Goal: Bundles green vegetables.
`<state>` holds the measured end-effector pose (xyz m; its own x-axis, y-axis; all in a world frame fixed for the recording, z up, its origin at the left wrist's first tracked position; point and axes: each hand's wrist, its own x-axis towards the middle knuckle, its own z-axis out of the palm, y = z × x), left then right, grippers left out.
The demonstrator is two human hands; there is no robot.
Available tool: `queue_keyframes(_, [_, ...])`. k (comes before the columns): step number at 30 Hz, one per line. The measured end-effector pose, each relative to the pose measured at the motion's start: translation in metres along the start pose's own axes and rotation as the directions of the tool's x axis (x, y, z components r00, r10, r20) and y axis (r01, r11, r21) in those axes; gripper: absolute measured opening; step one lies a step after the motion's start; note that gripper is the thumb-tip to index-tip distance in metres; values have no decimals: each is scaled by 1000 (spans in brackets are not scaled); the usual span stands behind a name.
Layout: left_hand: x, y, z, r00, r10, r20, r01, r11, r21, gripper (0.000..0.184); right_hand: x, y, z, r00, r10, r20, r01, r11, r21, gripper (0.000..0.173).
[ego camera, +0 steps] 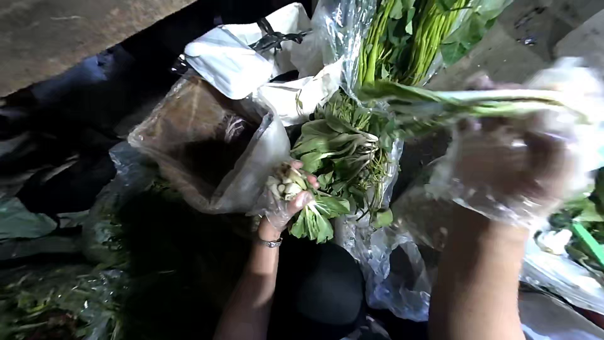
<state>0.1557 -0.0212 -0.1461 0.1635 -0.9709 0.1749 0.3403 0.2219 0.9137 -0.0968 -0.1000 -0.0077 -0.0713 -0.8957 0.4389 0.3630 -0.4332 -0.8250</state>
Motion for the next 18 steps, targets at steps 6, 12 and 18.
queue_keyframes(6, [-3, 7, 21, 1000, -30, 7, 30, 999, -27, 73, -56, -3, 39, 946, 5, 323, 297, 381, -876, 36])
queue_keyframes(12, [-12, 13, 33, 960, -150, -235, 171, 983, 71, 76, -101, 19, 85, 900, 346, 264, 5, 599, -801, 37])
queue_keyframes(18, [-7, 0, 26, 983, -117, -144, 112, 993, -41, 106, -108, 59, 75, 974, 104, 203, 62, 734, -676, 24])
